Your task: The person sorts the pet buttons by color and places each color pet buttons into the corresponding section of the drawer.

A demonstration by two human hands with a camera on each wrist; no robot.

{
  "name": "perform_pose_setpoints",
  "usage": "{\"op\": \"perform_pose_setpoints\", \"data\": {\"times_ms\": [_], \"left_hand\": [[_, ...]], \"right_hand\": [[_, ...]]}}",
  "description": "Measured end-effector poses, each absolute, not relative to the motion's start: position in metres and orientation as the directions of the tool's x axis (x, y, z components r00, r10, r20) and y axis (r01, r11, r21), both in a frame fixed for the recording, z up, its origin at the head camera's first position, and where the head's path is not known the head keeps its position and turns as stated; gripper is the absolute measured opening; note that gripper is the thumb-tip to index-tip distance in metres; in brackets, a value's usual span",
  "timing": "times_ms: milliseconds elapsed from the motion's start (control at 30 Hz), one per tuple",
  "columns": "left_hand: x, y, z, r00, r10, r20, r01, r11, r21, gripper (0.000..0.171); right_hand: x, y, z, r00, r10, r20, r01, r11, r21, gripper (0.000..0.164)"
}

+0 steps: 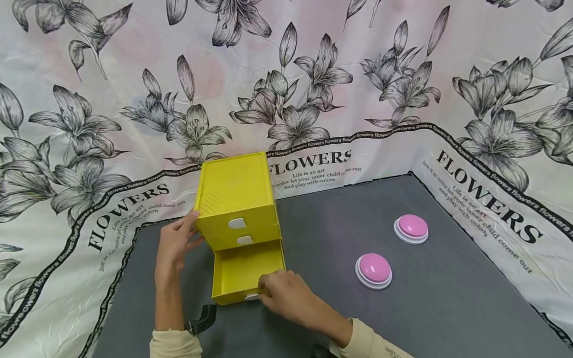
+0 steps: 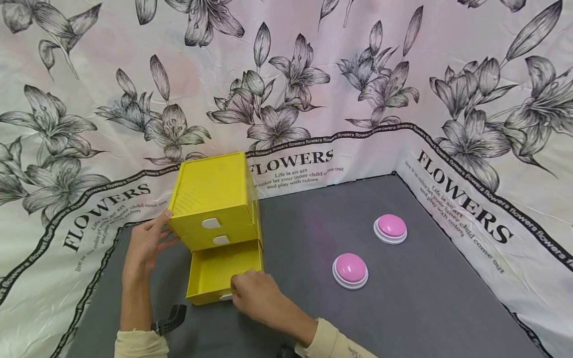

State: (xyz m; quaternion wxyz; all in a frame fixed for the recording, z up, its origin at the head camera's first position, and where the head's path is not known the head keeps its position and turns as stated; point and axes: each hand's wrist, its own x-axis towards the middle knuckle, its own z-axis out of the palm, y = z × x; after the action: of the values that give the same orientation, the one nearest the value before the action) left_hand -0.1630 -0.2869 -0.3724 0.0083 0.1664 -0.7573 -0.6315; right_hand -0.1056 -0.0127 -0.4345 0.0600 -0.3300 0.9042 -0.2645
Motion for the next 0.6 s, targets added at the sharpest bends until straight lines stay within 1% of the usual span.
{"op": "perform_pose_setpoints", "data": {"times_ms": [67,200,300,400,500,600], "left_hand": [[-0.163,-0.287,-0.373,-0.944,-0.261,-0.201,-0.246,0.149,0.958,0.076],[-0.162,-0.287,-0.372,-0.942,-0.265,-0.207,-0.253,0.154,0.955,0.077],[-0.161,-0.286,-0.372,-0.940,-0.268,-0.211,-0.259,0.159,0.953,0.078],[-0.162,-0.285,-0.372,-0.940,-0.265,-0.212,-0.261,0.164,0.951,0.078],[-0.162,-0.283,-0.373,-0.939,-0.269,-0.213,-0.263,0.163,0.951,0.078],[-0.163,-0.283,-0.374,-0.937,-0.277,-0.212,-0.261,0.156,0.953,0.077]], "right_hand": [[-0.112,0.001,-0.429,-0.805,-0.585,0.103,-0.544,0.655,-0.524,0.013],[-0.124,0.029,-0.423,-0.860,-0.478,0.177,-0.497,0.711,-0.497,0.013],[-0.133,0.051,-0.422,-0.899,-0.398,0.184,-0.436,0.761,-0.481,0.017],[-0.143,0.075,-0.425,-0.921,-0.336,0.197,-0.389,0.814,-0.432,0.023],[-0.151,0.100,-0.430,-0.943,-0.283,0.176,-0.331,0.864,-0.379,0.031],[-0.156,0.120,-0.438,-0.972,-0.217,0.093,-0.236,0.902,-0.361,0.042]]}}
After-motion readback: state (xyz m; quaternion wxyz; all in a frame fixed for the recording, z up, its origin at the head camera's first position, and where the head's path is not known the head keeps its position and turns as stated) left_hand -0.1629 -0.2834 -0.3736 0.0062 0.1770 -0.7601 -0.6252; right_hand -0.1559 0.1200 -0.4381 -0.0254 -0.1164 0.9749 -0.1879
